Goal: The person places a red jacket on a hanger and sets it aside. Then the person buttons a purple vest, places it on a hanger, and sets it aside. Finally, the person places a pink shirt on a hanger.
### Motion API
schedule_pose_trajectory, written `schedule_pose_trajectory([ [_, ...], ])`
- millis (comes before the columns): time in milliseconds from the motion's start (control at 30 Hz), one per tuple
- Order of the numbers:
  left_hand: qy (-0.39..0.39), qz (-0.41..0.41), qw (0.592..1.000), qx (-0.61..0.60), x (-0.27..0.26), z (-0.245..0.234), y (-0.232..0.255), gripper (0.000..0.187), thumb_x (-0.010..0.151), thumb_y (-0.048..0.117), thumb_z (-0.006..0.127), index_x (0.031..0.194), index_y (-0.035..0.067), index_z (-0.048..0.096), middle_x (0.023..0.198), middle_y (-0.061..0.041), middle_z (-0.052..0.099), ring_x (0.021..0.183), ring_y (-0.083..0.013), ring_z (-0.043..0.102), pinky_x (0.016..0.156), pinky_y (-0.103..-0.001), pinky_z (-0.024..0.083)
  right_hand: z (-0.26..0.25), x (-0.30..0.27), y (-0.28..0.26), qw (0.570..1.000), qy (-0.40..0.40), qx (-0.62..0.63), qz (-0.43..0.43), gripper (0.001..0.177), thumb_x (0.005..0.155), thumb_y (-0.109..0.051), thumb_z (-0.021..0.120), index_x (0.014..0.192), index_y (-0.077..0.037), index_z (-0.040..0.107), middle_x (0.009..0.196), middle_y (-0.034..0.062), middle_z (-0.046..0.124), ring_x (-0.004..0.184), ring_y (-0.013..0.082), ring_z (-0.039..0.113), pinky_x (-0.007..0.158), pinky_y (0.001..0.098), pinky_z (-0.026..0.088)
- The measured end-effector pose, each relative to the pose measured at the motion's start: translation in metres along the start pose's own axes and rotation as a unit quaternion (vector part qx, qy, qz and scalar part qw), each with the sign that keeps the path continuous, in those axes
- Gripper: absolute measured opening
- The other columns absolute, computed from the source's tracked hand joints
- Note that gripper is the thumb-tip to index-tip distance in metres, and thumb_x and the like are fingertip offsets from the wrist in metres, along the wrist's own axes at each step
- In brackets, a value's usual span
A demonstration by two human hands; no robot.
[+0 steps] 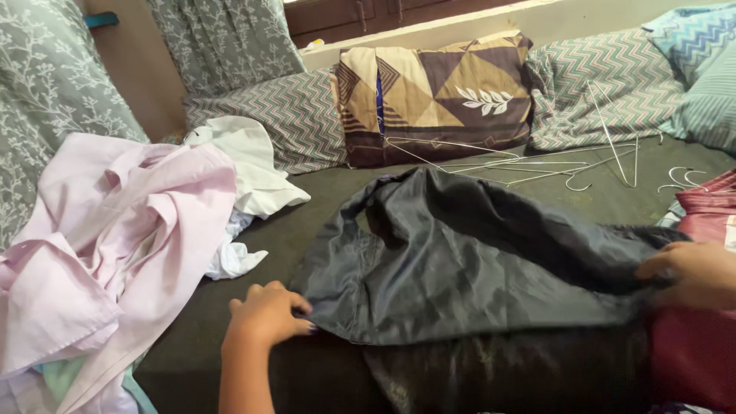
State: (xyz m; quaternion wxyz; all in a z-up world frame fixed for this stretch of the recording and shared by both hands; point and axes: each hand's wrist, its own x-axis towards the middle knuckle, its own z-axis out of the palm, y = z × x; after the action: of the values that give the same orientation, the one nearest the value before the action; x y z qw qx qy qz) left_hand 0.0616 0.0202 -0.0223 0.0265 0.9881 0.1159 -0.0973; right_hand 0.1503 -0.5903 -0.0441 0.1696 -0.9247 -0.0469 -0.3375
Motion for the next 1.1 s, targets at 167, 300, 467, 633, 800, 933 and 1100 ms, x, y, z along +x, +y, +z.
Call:
schedule_pose_trajectory([
  [167,0.222,0.296,0.916,-0.153,0.018,0.036,0.070,0.046,0.088,0.049,0.069,0.126,0.023,0.071,0.139,-0.004,0.063,0.134,-0.0231,0.054,0.113,-0.049,0.044,0.050,-0.027,-0.129,0.948,-0.240,0.077,-0.193,0.037,0.093,-0.033,0.057,0.124,-0.014,0.067,0.135,0.0049,0.065,0.127,0.0242,0.060,0.112,0.0414,0.047],
  [300,0.200,0.306,0.919,-0.146,0.056,0.089,0.149,0.050,0.095,0.044,0.061,0.139,0.020,0.061,0.153,-0.007,0.048,0.149,-0.0327,0.035,0.116,-0.065,0.023,0.139,-0.058,-0.212,0.918,-0.285,0.103,-0.257,0.048,0.099,-0.040,0.053,0.138,-0.012,0.058,0.151,0.0124,0.050,0.142,0.0319,0.043,0.115,0.0564,0.031],
  [467,0.158,0.145,0.962,-0.168,0.132,0.119,0.123,0.085,0.096,0.065,0.054,0.160,0.018,0.026,0.166,-0.018,0.011,0.150,-0.0427,0.020,0.116,-0.068,0.004,0.207,-0.050,-0.171,0.945,-0.279,-0.004,-0.171,0.062,0.098,-0.052,0.043,0.149,-0.018,0.046,0.162,0.0095,0.034,0.149,0.0301,0.030,0.116,0.0572,0.023],
  [633,0.050,-0.023,0.993,-0.109,0.160,0.114,0.060,0.070,0.100,0.065,0.030,0.162,0.033,0.021,0.172,-0.005,0.003,0.160,-0.0270,0.001,0.114,-0.077,-0.010,0.218,-0.013,-0.083,0.960,-0.278,-0.018,-0.026,0.065,0.099,-0.058,0.039,0.154,-0.022,0.042,0.167,0.0076,0.030,0.154,0.0277,0.027,0.123,0.0485,0.022],
  [800,0.074,-0.073,0.992,-0.075,0.145,0.105,0.052,0.068,0.101,0.059,0.033,0.161,0.028,0.023,0.171,-0.006,0.010,0.159,-0.0275,0.005,0.113,-0.078,-0.010,0.215,-0.021,-0.094,0.960,-0.265,-0.086,-0.009,0.069,0.099,-0.059,0.035,0.155,-0.019,0.036,0.166,0.0097,0.026,0.154,0.0279,0.022,0.122,0.0522,0.016],
  [933,0.146,-0.018,0.989,0.026,0.139,0.108,0.086,0.061,0.109,0.044,0.034,0.159,0.009,0.032,0.168,-0.016,0.024,0.152,-0.0423,0.019,0.109,-0.080,-0.004,0.203,-0.039,-0.147,0.955,-0.255,-0.132,-0.072,0.070,0.099,-0.059,0.038,0.154,-0.016,0.039,0.165,0.0157,0.029,0.153,0.0311,0.024,0.122,0.0539,0.018],
  [1100,0.166,0.235,0.953,-0.097,0.115,0.127,0.166,0.058,0.102,0.043,0.037,0.156,0.020,0.038,0.167,-0.006,0.029,0.156,-0.0342,0.021,0.117,-0.074,0.004,0.211,-0.077,-0.213,0.943,-0.259,0.026,-0.207,0.065,0.101,-0.053,0.041,0.151,-0.011,0.042,0.163,0.0143,0.032,0.154,0.0328,0.021,0.120,0.0585,0.014],
])
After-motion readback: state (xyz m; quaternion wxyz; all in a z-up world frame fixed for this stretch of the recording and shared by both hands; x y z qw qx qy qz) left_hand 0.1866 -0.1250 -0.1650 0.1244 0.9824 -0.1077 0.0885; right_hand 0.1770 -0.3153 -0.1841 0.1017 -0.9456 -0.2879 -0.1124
